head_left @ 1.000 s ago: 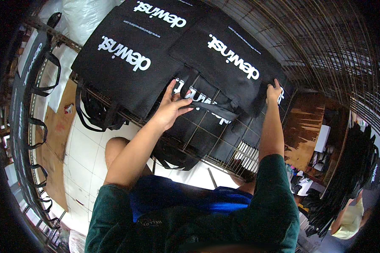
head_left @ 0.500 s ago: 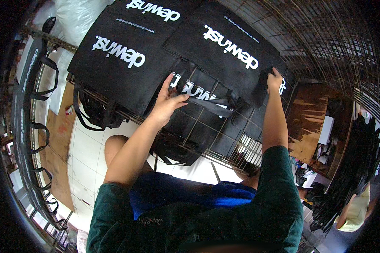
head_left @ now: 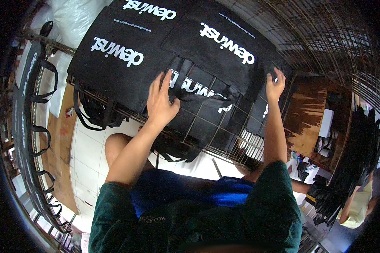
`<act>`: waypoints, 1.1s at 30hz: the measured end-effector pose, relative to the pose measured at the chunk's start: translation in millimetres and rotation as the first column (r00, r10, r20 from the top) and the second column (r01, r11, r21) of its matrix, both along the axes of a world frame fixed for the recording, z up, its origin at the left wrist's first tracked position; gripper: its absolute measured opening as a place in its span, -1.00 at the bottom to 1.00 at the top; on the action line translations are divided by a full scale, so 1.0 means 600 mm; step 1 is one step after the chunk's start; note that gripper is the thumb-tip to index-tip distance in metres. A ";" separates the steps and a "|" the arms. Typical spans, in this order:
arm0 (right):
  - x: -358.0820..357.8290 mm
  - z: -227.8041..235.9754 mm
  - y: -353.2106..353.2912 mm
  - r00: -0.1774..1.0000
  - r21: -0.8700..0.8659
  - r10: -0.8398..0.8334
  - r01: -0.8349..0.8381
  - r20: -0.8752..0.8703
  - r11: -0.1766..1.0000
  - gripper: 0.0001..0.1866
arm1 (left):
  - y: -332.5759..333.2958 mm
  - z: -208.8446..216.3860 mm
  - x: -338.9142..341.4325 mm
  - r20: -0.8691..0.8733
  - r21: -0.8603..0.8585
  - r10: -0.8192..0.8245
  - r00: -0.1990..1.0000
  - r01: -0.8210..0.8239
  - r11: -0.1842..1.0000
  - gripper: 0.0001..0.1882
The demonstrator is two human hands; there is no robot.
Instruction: The person sits on the floor and repeatedly picks up black branded bags from a nearby pile. They place each bag onto a stack on a metal rack in front of them, adjusting the position to keep the stack aligned.
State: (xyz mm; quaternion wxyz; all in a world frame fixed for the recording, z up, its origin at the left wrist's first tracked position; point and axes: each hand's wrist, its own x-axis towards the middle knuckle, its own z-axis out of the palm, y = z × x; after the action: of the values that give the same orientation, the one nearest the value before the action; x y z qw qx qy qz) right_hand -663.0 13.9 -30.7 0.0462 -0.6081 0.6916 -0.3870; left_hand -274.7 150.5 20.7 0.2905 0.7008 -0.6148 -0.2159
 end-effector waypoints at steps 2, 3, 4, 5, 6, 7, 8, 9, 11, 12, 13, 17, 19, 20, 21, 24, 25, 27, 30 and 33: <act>0.012 0.031 0.067 0.998 -0.022 0.057 -0.057 -0.016 0.998 -0.66 | 0.003 0.008 0.001 0.028 -0.147 -0.109 0.994 0.112 0.983 -0.21; 0.010 0.044 0.104 0.988 -0.048 0.093 -0.100 -0.122 0.994 -0.67 | 0.004 0.013 0.000 0.047 -0.220 -0.165 0.985 0.171 0.960 -0.21; 0.008 0.048 0.140 0.993 -0.027 0.105 -0.107 -0.060 0.994 -0.67 | 0.007 0.021 -0.007 0.075 -0.248 -0.231 0.970 0.243 0.938 -0.21; 0.006 0.047 0.176 0.993 -0.006 0.118 -0.118 0.005 0.993 -0.67 | 0.012 0.024 -0.015 0.065 -0.233 -0.314 0.947 0.320 0.918 -0.17; 0.007 0.054 0.215 0.995 0.052 0.090 -0.092 0.044 0.994 -0.68 | 0.015 0.027 -0.026 0.055 -0.220 -0.384 0.922 0.386 0.896 -0.15; 0.011 0.060 0.252 0.994 0.108 0.064 -0.073 0.087 0.991 -0.69 | 0.018 0.032 -0.035 0.050 -0.206 -0.448 0.893 0.448 0.870 -0.14; 0.012 0.061 0.286 0.988 0.133 0.077 -0.094 0.130 0.987 -0.70 | 0.021 0.032 -0.042 0.034 -0.203 -0.492 0.870 0.488 0.849 -0.09; 0.011 0.067 0.321 0.982 0.155 0.080 -0.106 0.169 0.982 -0.71 | 0.023 0.035 -0.051 0.036 -0.197 -0.520 0.853 0.516 0.833 -0.09; 0.017 0.086 0.381 0.987 0.208 0.074 -0.104 0.144 0.973 -0.71 | 0.032 0.047 -0.063 0.053 -0.182 -0.567 0.822 0.566 0.804 -0.07; 0.023 0.097 0.411 0.976 0.237 0.055 -0.106 0.213 0.966 -0.70 | 0.038 0.043 -0.069 0.107 -0.154 -0.593 0.798 0.603 0.783 -0.07; 0.019 0.099 0.442 0.982 0.252 0.050 -0.097 0.184 0.963 -0.68 | 0.043 0.041 -0.075 0.104 -0.140 -0.599 0.794 0.608 0.781 -0.07; 0.018 0.130 0.538 0.987 0.266 0.061 -0.100 0.150 0.959 -0.68 | 0.061 0.034 -0.102 0.140 -0.150 -0.585 0.799 0.602 0.785 -0.12; 0.017 0.151 0.574 0.989 0.274 0.062 -0.096 0.131 0.957 -0.69 | 0.065 0.031 -0.114 0.162 -0.159 -0.572 0.804 0.593 0.789 -0.15; 0.016 0.159 0.591 0.988 0.261 0.079 -0.112 0.133 0.959 -0.70 | 0.066 0.030 -0.121 0.140 -0.182 -0.548 0.824 0.566 0.804 -0.18; 0.012 0.165 0.609 0.987 0.246 0.095 -0.126 0.132 0.961 -0.71 | 0.070 0.033 -0.130 0.190 -0.150 -0.544 0.817 0.572 0.807 -0.18; -0.006 0.144 0.661 0.980 0.216 0.048 -0.090 0.194 0.972 -0.73 | 0.079 0.034 -0.150 0.354 -0.024 -0.536 0.766 0.581 0.814 -0.17; -0.010 0.136 0.676 0.974 0.197 0.045 -0.090 0.223 0.976 -0.73 | 0.083 0.024 -0.153 0.387 -0.018 -0.538 0.749 0.590 0.807 -0.17; -0.010 0.129 0.701 0.963 0.193 0.031 -0.085 0.269 0.978 -0.73 | 0.092 0.014 -0.161 0.451 -0.003 -0.538 0.713 0.604 0.797 -0.15; -0.009 0.129 0.715 0.968 0.152 0.077 -0.115 0.240 0.982 -0.73 | 0.111 0.013 -0.170 0.519 0.104 -0.571 0.636 0.617 0.780 -0.05; -0.013 0.131 0.713 0.973 0.101 0.102 -0.125 0.207 0.987 -0.74 | 0.138 0.002 -0.180 0.564 0.146 -0.564 0.603 0.600 0.787 0.03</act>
State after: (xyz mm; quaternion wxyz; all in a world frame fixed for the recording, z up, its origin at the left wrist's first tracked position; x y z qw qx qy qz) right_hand -670.7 441.9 48.1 0.1724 -0.6009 0.6684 -0.4031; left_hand -382.8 233.2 22.0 0.0228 0.4845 -0.8727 -0.0560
